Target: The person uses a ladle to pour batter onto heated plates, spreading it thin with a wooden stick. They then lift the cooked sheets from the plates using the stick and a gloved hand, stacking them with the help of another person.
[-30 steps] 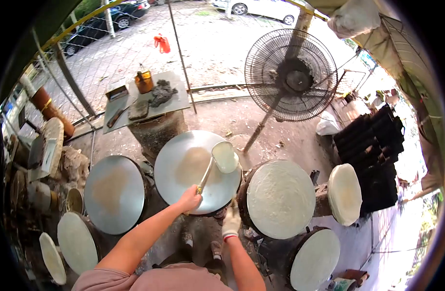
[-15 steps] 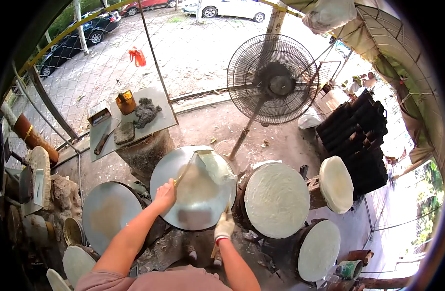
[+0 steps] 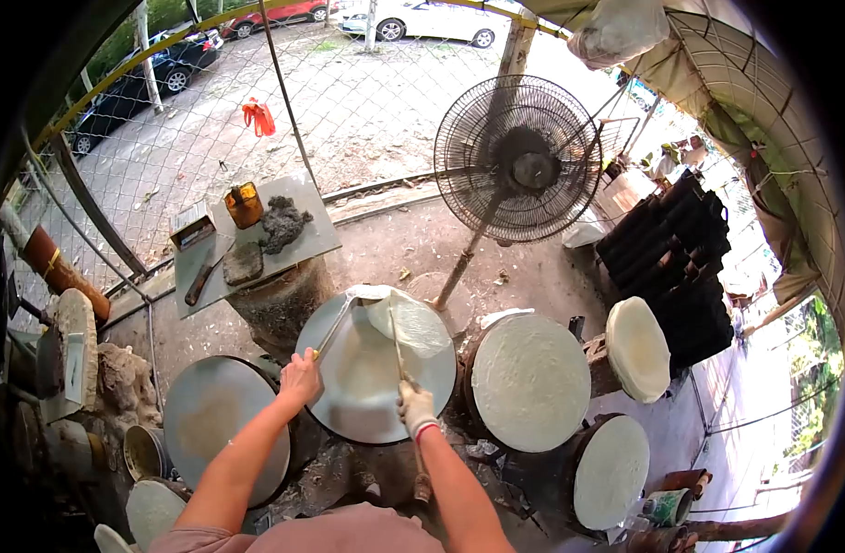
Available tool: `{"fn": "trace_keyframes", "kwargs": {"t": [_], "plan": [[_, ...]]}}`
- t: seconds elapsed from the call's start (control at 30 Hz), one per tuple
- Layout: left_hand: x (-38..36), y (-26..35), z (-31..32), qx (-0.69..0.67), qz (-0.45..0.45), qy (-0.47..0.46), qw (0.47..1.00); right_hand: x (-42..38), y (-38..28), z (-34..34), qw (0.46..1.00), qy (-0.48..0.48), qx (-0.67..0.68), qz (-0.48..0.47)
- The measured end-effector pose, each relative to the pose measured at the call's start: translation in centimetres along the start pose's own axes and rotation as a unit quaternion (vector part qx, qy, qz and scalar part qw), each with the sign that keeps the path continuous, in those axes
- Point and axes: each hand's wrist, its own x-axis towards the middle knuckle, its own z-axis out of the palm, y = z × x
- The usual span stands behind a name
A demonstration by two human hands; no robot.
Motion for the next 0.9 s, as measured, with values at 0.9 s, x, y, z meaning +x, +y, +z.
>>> {"fn": "trace_keyframes", "kwargs": {"t": [0.9], "plan": [[-15.6, -4.3, -3.2, 0.037, -0.088, 0.070, 0.993, 4.8, -2.1, 0.2, 0.928, -0.156, -0.276, -0.197]]}}
